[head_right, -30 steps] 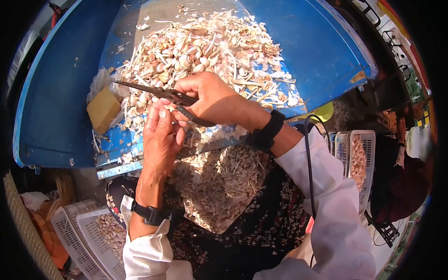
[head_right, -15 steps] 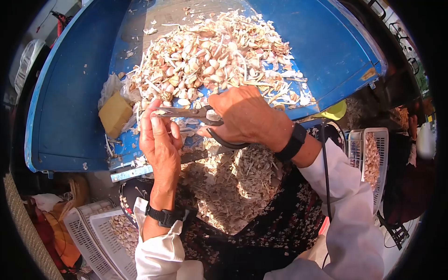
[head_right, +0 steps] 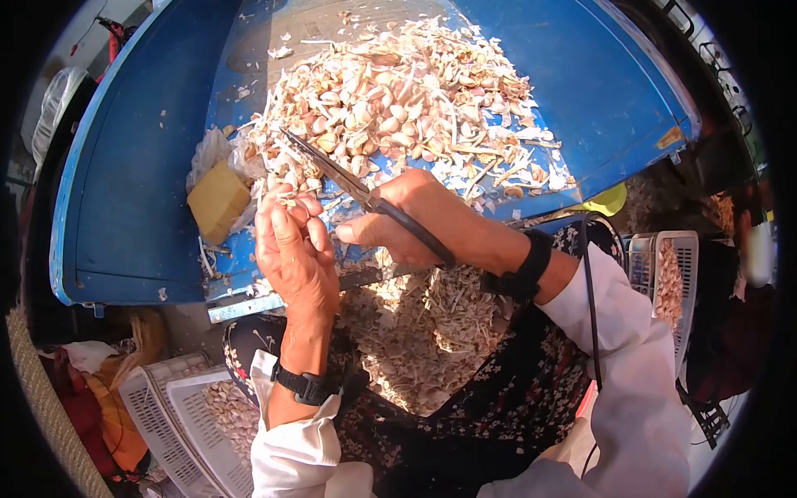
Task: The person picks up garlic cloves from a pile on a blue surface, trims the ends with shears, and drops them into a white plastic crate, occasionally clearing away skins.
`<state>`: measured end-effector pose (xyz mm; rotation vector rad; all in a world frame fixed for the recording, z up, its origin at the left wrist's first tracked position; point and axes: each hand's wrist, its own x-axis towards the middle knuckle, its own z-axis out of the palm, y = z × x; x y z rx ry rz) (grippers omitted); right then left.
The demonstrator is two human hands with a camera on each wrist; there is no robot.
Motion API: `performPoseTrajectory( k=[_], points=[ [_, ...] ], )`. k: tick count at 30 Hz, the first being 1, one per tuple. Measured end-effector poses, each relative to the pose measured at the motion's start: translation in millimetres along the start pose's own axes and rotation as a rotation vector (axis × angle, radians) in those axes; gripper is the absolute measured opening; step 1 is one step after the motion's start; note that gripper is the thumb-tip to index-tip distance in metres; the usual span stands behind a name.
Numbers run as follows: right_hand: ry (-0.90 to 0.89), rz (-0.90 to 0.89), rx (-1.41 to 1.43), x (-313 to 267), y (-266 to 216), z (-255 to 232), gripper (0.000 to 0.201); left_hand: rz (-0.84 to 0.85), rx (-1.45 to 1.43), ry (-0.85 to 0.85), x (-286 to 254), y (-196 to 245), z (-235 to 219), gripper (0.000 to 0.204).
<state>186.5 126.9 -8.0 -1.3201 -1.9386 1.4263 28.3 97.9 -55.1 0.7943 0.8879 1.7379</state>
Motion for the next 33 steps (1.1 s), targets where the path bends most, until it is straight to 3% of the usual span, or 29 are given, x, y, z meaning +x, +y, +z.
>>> performPoseTrajectory(
  k=[1, 2, 3, 6, 7, 8, 10, 13, 16, 19, 20, 22, 24, 26, 28, 33],
  points=[
    [0.150, 0.083, 0.096, 6.1, 3.4, -3.0, 0.037, -0.078, -0.053, 0.037, 1.7, 0.7, -3.4, 0.024],
    [0.231, 0.032, 0.105, 10.9, 6.0, -10.9, 0.029, -0.113, -0.091, 0.059, 1.1, -0.1, -6.5, 0.022],
    [0.259, -0.032, -0.076, 18.0, 10.6, -23.1, 0.023, -0.144, -0.126, 0.080, 0.3, -0.2, -9.6, 0.020],
    [0.279, -0.192, -0.169, 33.5, 12.3, -22.4, 0.018, -0.240, -0.206, 0.148, -0.2, 4.8, -9.0, 0.018],
    [0.266, -0.172, -0.312, 42.8, 11.9, -17.4, 0.018, -0.285, -0.244, 0.103, 0.7, 6.4, -15.8, 0.016],
    [0.291, -0.306, -0.380, 53.1, 14.7, -10.1, 0.022, -0.314, -0.346, 0.091, 1.6, 6.0, -19.4, 0.015],
    [0.293, -0.327, -0.575, 71.2, 18.8, 7.5, 0.013, -0.358, -0.565, 0.028, 8.2, 2.1, -28.6, 0.015],
    [0.302, -0.289, -0.858, 82.9, 19.4, 26.7, 0.011, -0.406, -0.601, 0.067, 5.6, 4.5, -27.2, 0.020],
    [0.286, -0.286, -0.859, 84.0, 16.9, 27.1, 0.011, -0.468, -0.644, 0.189, 7.7, 2.7, -26.4, 0.020],
    [0.352, -0.250, -0.489, 74.4, 10.8, 9.8, 0.019, -0.429, -0.474, 0.078, 7.3, -5.1, -36.5, 0.024],
    [0.261, -0.129, -0.223, 70.7, 7.5, 4.5, 0.022, -0.435, -0.398, 0.071, 7.1, -4.3, -34.2, 0.030],
    [0.208, -0.079, 0.021, 55.9, -11.1, 1.7, 0.023, -0.474, -0.356, 0.129, 4.7, 1.2, -19.8, 0.032],
    [0.078, -0.064, -0.102, 47.1, -24.4, -2.7, 0.025, -0.549, -0.415, 0.134, 6.2, 4.7, -10.9, 0.036],
    [0.219, -0.245, -0.167, 52.6, -16.5, -9.3, 0.023, -0.574, -0.439, 0.120, 4.1, 7.1, -8.1, 0.039],
    [0.400, -0.198, -0.335, 66.3, -0.7, -18.2, 0.026, -0.593, -0.435, 0.152, 3.8, 0.6, -12.0, 0.032],
    [0.468, -0.195, -0.688, 87.8, 42.1, -0.8, 0.029, -0.590, -0.400, 0.058, -3.9, -2.9, -12.3, 0.024]
  ],
)
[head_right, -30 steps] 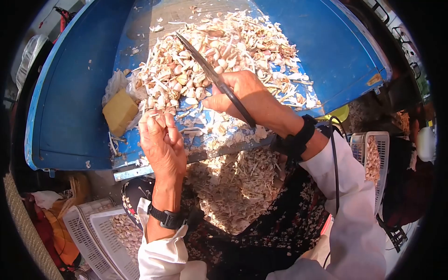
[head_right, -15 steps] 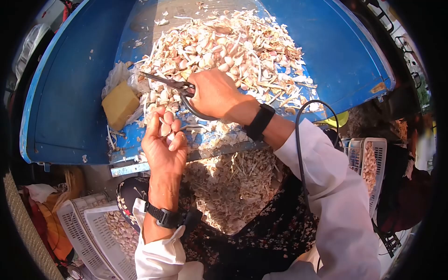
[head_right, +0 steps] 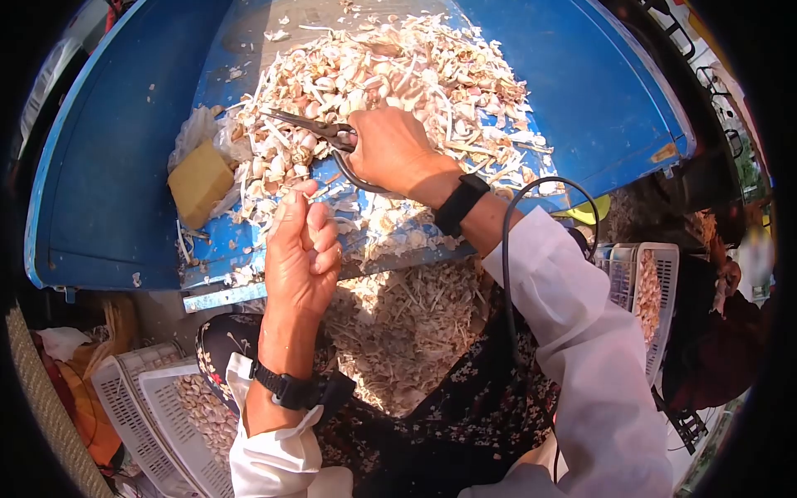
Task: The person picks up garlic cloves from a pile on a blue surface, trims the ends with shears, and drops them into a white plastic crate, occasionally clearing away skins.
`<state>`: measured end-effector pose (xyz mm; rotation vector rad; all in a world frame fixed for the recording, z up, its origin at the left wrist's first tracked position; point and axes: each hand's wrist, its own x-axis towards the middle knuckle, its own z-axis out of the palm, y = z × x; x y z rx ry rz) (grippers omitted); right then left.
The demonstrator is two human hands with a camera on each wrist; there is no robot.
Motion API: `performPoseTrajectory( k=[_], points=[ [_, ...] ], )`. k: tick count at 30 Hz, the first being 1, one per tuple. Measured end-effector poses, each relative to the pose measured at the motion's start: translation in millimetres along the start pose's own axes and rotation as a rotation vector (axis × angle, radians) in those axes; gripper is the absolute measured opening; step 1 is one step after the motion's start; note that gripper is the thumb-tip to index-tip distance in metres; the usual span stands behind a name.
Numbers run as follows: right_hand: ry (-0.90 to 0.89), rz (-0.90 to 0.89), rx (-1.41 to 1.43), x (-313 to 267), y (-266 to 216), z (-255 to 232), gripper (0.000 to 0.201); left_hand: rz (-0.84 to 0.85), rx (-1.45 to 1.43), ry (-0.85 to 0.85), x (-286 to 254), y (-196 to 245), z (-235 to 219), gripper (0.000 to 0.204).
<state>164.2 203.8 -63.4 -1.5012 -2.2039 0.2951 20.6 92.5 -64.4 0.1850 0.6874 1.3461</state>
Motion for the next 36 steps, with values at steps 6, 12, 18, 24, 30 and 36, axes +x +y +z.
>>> performPoseTrajectory(
  k=[6, 12, 18, 24, 30, 36],
  points=[
    [-0.077, 0.071, 0.064, 3.2, 0.9, -12.5, 0.031, 0.051, 0.007, 0.030, 2.2, 3.4, -1.1, 0.029],
    [-0.164, 0.107, 0.169, 4.0, 7.8, -16.0, 0.034, 0.156, 0.212, 0.008, 2.5, 1.3, 5.3, 0.037],
    [-0.261, -0.078, 0.028, 0.5, 4.6, -13.8, 0.034, 0.063, 0.225, 0.048, -2.1, 5.0, 8.2, 0.036],
    [-0.301, 0.294, 0.785, -4.8, -8.4, -37.3, 0.026, 0.172, 0.254, 0.078, 2.7, 4.5, 9.0, 0.037],
    [0.018, -0.127, 0.539, -22.9, -26.5, -26.2, 0.032, 0.084, 0.233, 0.074, 1.1, 5.6, 8.7, 0.036],
    [0.049, -0.570, 0.359, -26.0, -31.3, -26.7, 0.022, 0.021, 0.302, 0.026, 1.3, 5.5, 5.3, 0.022]
  ],
)
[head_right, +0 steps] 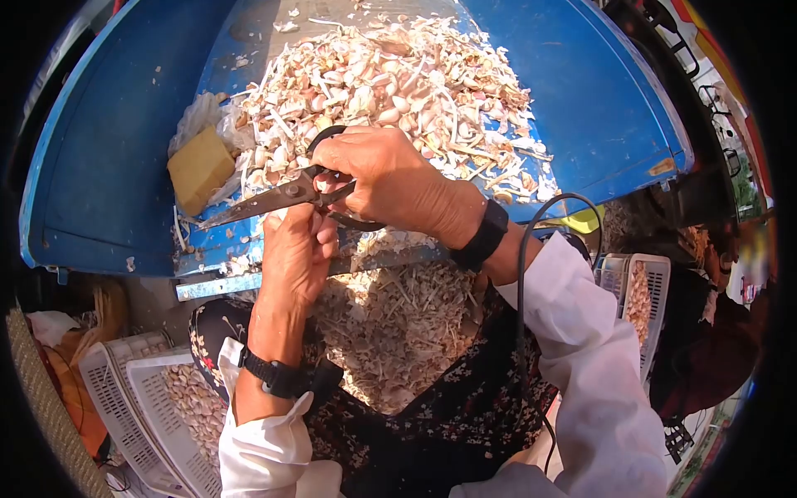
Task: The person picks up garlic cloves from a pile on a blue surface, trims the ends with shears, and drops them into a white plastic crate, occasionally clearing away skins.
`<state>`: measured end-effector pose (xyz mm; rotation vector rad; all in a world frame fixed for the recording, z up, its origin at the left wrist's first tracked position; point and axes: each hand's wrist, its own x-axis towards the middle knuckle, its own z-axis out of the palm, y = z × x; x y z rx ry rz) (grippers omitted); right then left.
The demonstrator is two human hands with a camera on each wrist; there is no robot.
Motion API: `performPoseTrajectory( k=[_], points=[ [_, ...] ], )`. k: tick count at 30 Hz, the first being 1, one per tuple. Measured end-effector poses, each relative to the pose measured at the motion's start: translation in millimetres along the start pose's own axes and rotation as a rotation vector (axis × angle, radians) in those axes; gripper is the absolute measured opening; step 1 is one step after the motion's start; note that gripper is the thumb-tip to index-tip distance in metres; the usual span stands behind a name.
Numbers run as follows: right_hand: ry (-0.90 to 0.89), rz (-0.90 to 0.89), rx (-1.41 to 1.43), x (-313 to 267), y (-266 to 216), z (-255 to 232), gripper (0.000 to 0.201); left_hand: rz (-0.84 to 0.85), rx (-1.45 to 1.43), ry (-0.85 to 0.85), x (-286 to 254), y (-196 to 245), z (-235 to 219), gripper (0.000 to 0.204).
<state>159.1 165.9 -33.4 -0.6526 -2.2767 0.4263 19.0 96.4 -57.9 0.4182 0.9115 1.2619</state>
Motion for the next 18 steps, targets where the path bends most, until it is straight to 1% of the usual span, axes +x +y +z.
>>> performPoseTrajectory(
  k=[1, 2, 3, 4, 5, 6, 8, 9, 10, 11, 12, 13, 14, 15, 16, 17, 18],
  points=[
    [-0.034, 0.069, 0.034, 0.5, -0.7, -5.0, 0.022, -0.002, 0.001, 0.000, -0.5, 0.0, -0.6, 0.022],
    [0.000, 0.164, 0.022, 0.8, -4.0, -10.8, 0.024, 0.028, 0.005, -0.043, -1.0, 0.1, -1.2, 0.022],
    [0.025, 0.239, 0.130, -1.9, 1.2, -10.6, 0.025, 0.057, 0.007, -0.090, -0.9, -0.3, -0.8, 0.028],
    [0.050, 0.312, 0.239, -2.0, 4.4, -10.5, 0.026, 0.054, 0.007, -0.093, -0.6, -1.0, 0.2, 0.028],
    [0.061, 0.431, 0.354, -3.0, 2.4, -12.0, 0.026, 0.086, -0.009, -0.109, -0.9, -1.2, 0.5, 0.029],
    [0.061, 0.432, 0.354, -4.0, 2.0, -9.9, 0.026, 0.119, -0.024, -0.125, -1.0, -0.8, -0.1, 0.030],
    [0.121, 0.533, 0.545, -4.7, 2.2, -5.1, 0.025, 0.108, -0.073, -0.146, 2.1, -1.4, -4.3, 0.030],
    [0.099, 0.551, 0.549, -3.9, 0.7, -6.0, 0.025, 0.114, -0.112, -0.094, 3.3, -1.8, -5.0, 0.028],
    [0.008, 0.517, 0.424, -0.2, -7.4, -14.8, 0.025, 0.120, -0.151, -0.043, 4.3, -2.0, -4.9, 0.026],
    [-0.081, 0.482, 0.298, 2.4, -14.1, -23.7, 0.024, 0.121, -0.153, -0.043, 5.3, -2.0, -4.3, 0.026],
    [-0.100, 0.334, 0.192, 2.3, -9.8, -22.5, 0.026, 0.144, -0.078, -0.019, 6.2, -2.2, -3.7, 0.023],
    [-0.101, 0.335, 0.192, 1.7, -9.1, -21.5, 0.026, 0.165, -0.003, 0.004, 6.1, -1.7, -1.9, 0.021],
    [-0.092, 0.483, 0.274, 0.8, -8.4, -20.2, 0.025, 0.163, -0.004, 0.005, 5.3, -2.4, 0.9, 0.021],
    [-0.082, 0.631, 0.355, 1.4, -9.3, -19.8, 0.023, 0.255, 0.174, 0.055, 3.7, -2.2, 5.9, 0.020],
    [-0.064, 0.773, 0.610, 2.6, -12.0, -20.9, 0.020, 0.346, 0.353, 0.104, 2.9, -1.4, 9.0, 0.019],
    [-0.064, 0.773, 0.610, 1.4, -10.2, -19.2, 0.020, 0.291, 0.195, 0.057, 3.1, -2.0, 7.2, 0.021],
    [-0.029, 0.743, 0.677, -0.4, -6.9, -16.0, 0.019, 0.292, 0.195, 0.058, 3.5, -3.3, 5.4, 0.021]
  ],
)
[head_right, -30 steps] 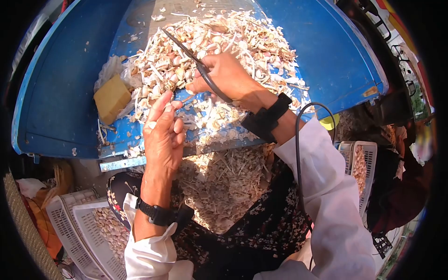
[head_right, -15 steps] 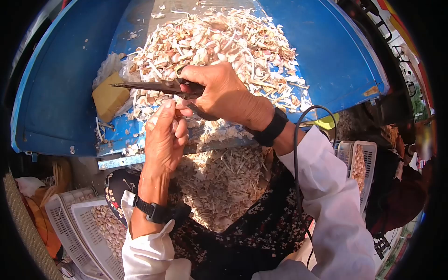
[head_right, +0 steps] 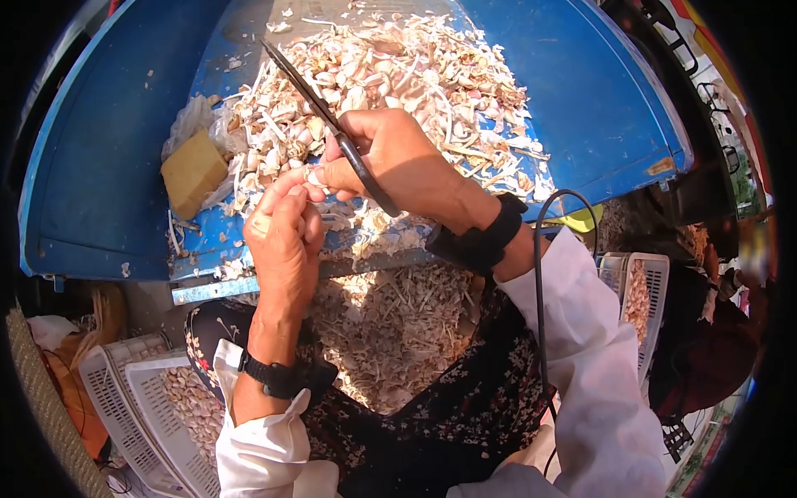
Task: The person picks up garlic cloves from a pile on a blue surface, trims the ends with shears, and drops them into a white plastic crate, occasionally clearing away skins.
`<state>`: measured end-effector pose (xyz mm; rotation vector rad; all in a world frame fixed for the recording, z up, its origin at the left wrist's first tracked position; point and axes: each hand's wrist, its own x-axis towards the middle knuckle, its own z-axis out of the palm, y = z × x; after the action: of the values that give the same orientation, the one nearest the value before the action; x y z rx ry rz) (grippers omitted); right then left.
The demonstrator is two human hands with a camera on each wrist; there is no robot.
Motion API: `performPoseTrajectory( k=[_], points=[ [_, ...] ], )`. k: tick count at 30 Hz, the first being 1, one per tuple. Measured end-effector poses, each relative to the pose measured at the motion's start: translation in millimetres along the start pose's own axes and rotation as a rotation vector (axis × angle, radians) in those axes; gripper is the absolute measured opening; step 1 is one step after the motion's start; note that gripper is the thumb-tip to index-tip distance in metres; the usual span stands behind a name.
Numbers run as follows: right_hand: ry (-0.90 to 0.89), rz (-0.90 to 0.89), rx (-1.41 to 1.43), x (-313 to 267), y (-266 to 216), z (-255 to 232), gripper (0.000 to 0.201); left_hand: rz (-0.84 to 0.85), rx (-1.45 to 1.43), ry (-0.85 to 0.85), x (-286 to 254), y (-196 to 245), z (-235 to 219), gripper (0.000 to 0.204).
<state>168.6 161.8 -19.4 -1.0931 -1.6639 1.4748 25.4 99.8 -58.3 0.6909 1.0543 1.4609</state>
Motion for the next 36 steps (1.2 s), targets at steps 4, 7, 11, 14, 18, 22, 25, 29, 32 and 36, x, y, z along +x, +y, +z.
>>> performPoseTrajectory(
  k=[4, 7, 11, 14, 18, 22, 25, 29, 32, 36],
  points=[
    [0.059, -0.073, 0.152, 1.0, 5.1, 7.7, 0.017, -0.003, -0.193, -0.017, 2.2, -4.5, -2.8, 0.030],
    [0.154, -0.229, 0.014, -1.7, 11.4, 18.6, 0.018, -0.021, -0.001, 0.003, 2.3, -7.2, 2.1, 0.031],
    [0.169, -0.217, -0.230, -7.3, 3.1, 17.5, 0.020, 0.041, 0.119, 0.020, 1.2, -1.5, 3.1, 0.029],
    [0.073, -0.151, -0.262, -9.5, 0.0, 10.3, 0.013, 0.082, 0.163, 0.012, -1.4, 0.7, 3.4, 0.026],
    [0.018, -0.158, -0.328, -15.9, -1.8, 1.9, 0.018, 0.007, 0.099, -0.037, -2.2, 1.1, -2.0, 0.025],
    [0.018, -0.288, -0.776, -26.6, -26.9, -19.1, 0.034, 0.129, 0.178, 0.009, -3.3, 7.3, -8.8, 0.026],
    [0.030, -0.388, -0.966, -32.4, -14.0, -29.8, 0.035, 0.269, 0.314, -0.010, 0.8, 3.4, -18.8, 0.023],
    [0.021, -0.256, -1.097, -42.0, -10.7, -30.6, 0.033, 0.505, 0.578, 0.035, 4.9, 1.3, -20.8, 0.022],
    [0.005, -0.155, -1.152, -44.7, -16.0, -28.2, 0.032, 0.677, 0.844, 0.057, 1.4, 10.9, -15.6, 0.024],
    [0.027, -0.220, -1.172, -47.8, -7.9, -27.4, 0.025, 0.865, 0.996, 0.049, 2.4, 12.5, -20.6, 0.025]
  ],
)
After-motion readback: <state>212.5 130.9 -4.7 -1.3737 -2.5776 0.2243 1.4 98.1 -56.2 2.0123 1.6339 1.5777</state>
